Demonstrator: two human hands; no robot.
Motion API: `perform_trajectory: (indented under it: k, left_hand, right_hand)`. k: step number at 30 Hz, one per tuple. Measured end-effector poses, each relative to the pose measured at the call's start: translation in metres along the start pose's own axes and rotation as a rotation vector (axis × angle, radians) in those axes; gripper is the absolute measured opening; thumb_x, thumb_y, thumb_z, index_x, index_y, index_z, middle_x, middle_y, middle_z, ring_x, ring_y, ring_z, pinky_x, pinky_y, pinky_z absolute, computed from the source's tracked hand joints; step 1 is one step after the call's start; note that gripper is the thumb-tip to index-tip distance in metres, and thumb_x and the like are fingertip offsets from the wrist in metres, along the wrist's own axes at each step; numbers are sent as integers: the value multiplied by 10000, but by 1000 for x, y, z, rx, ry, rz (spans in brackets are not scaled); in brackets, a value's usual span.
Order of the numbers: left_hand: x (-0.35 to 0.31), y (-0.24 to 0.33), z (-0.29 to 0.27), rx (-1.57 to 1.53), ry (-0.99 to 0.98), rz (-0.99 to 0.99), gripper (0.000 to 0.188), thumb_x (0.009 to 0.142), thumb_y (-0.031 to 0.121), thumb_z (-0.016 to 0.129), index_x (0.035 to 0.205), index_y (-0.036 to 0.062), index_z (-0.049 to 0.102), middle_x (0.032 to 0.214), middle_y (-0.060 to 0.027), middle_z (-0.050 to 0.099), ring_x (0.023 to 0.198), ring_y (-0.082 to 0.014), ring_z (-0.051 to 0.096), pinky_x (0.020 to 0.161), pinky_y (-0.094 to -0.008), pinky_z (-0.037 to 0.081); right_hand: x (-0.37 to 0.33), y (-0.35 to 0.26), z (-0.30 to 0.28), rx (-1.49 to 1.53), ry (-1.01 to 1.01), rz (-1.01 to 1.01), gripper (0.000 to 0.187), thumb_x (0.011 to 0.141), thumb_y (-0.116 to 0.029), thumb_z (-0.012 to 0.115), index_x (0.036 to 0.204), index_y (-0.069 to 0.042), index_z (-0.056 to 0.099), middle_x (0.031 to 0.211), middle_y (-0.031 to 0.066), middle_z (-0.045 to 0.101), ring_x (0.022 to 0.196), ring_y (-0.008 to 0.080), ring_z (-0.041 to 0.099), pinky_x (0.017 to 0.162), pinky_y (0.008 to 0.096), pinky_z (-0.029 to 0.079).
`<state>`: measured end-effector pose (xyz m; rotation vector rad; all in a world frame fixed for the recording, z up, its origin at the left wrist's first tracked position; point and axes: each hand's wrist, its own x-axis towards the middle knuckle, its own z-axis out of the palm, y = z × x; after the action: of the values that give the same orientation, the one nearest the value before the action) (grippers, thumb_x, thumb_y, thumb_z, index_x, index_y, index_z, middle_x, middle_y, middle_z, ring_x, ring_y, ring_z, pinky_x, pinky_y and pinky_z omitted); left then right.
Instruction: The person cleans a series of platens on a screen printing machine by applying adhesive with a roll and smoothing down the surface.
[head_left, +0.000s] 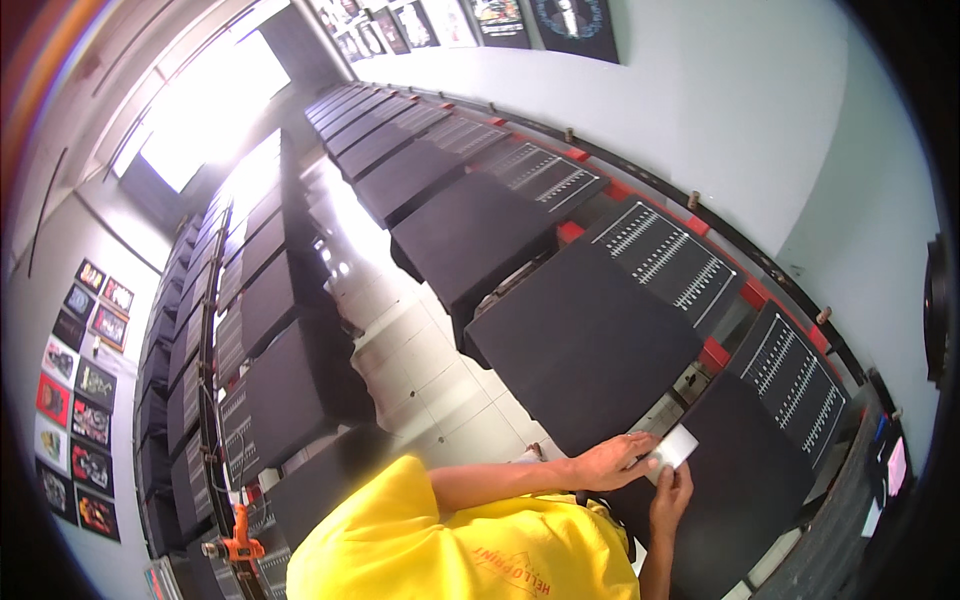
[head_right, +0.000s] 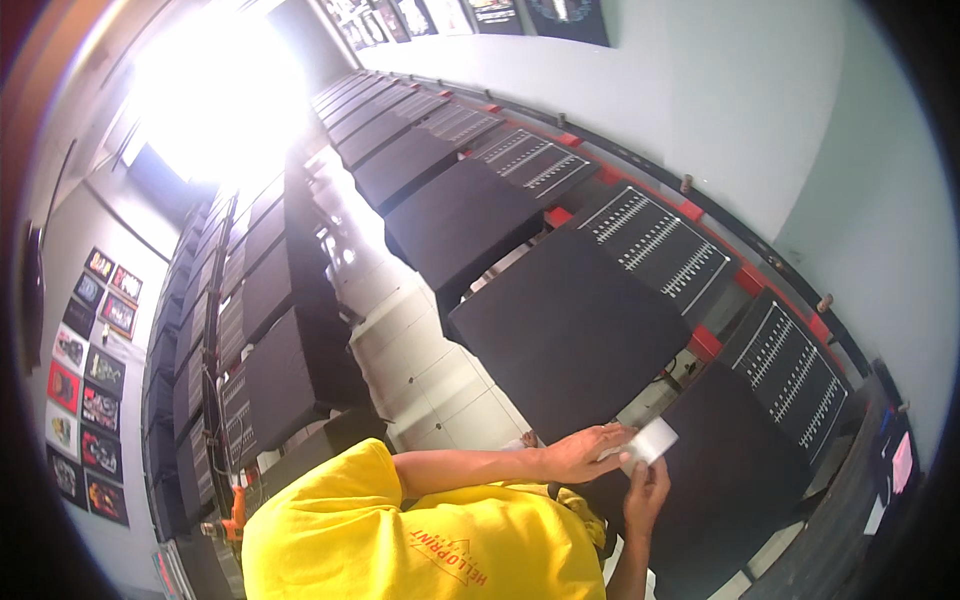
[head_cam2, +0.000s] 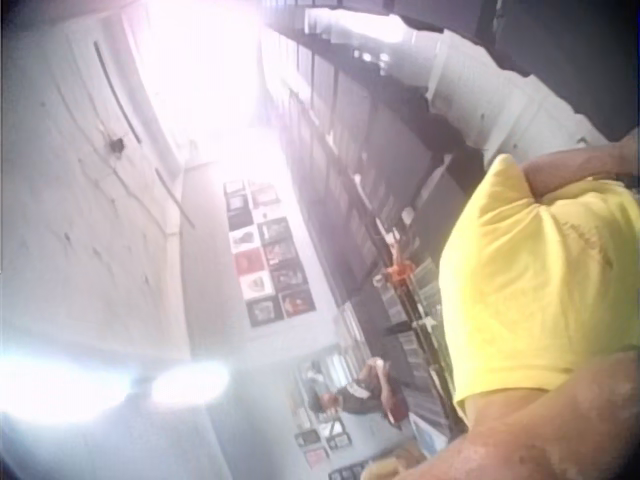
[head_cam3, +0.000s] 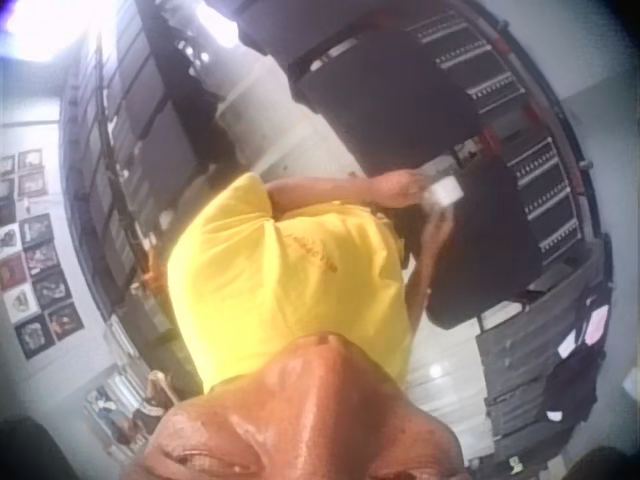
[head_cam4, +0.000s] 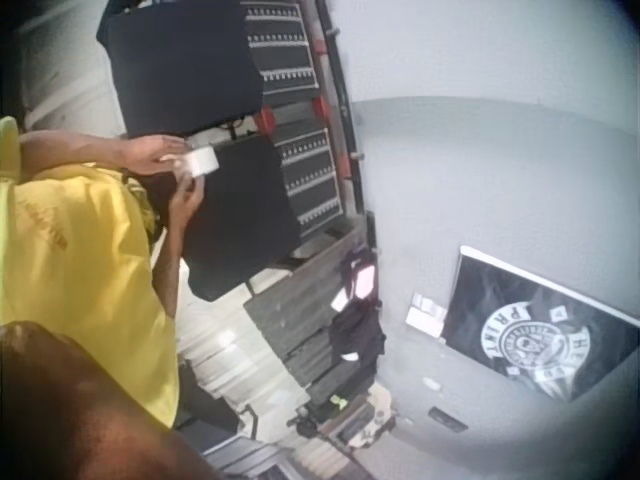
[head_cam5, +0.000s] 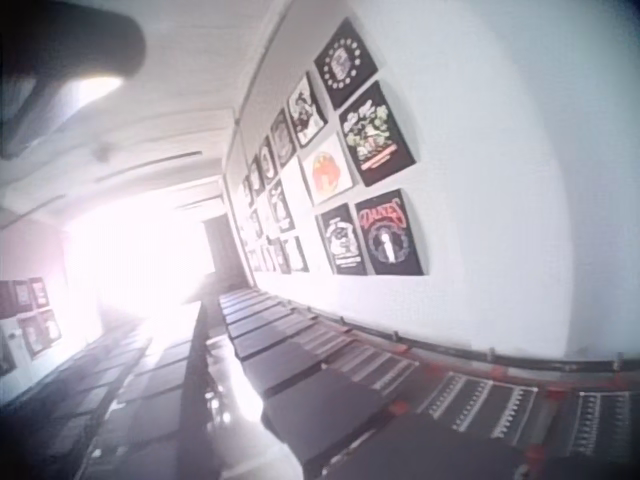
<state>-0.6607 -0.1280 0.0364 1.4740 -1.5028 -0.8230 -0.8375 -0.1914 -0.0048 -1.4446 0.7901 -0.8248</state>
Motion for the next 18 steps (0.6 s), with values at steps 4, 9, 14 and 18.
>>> perform_trajectory:
  k: [4, 9, 14, 18]
  left_hand:
    - [-3, -7, -12, 79, 183, -174, 304, 999, 232, 525, 1113, -48, 557, 967, -226, 590, 873, -383, 620, 767, -429, 498]
    - [-17, -9, -54, -6, 399, -425, 214, 976, 184, 539, 1014, -27, 534, 932, -265, 604, 933, -466, 597, 790, -465, 481]
    - [-41, -100, -114, 771, 514, -452, 243, 975, 166, 420, 918, 13, 599, 900, -238, 650, 816, -411, 663, 735, -477, 530]
    - [-42, -83, -140, 358, 853, -478, 420, 1003, 283, 449, 801, -55, 597, 632, -228, 552, 633, -304, 616, 636, -432, 467]
  right_hand:
    - [23, -17, 37, -85, -106, -105, 280, 985, -206, 532, 1070, 44, 626, 1026, 120, 622, 984, 228, 600, 857, 337, 463]
    - [32, -37, 38, -439, -32, -349, 230, 960, -175, 550, 963, 40, 629, 964, 170, 598, 928, 333, 602, 840, 403, 478]
    - [20, -4, -36, -624, 172, -355, 147, 968, -90, 538, 951, 28, 624, 1002, 154, 609, 942, 318, 615, 822, 406, 494]
    - [-16, 7, -93, -768, 354, -203, 152, 974, -101, 542, 954, 24, 625, 1026, 138, 608, 946, 300, 618, 820, 399, 499]
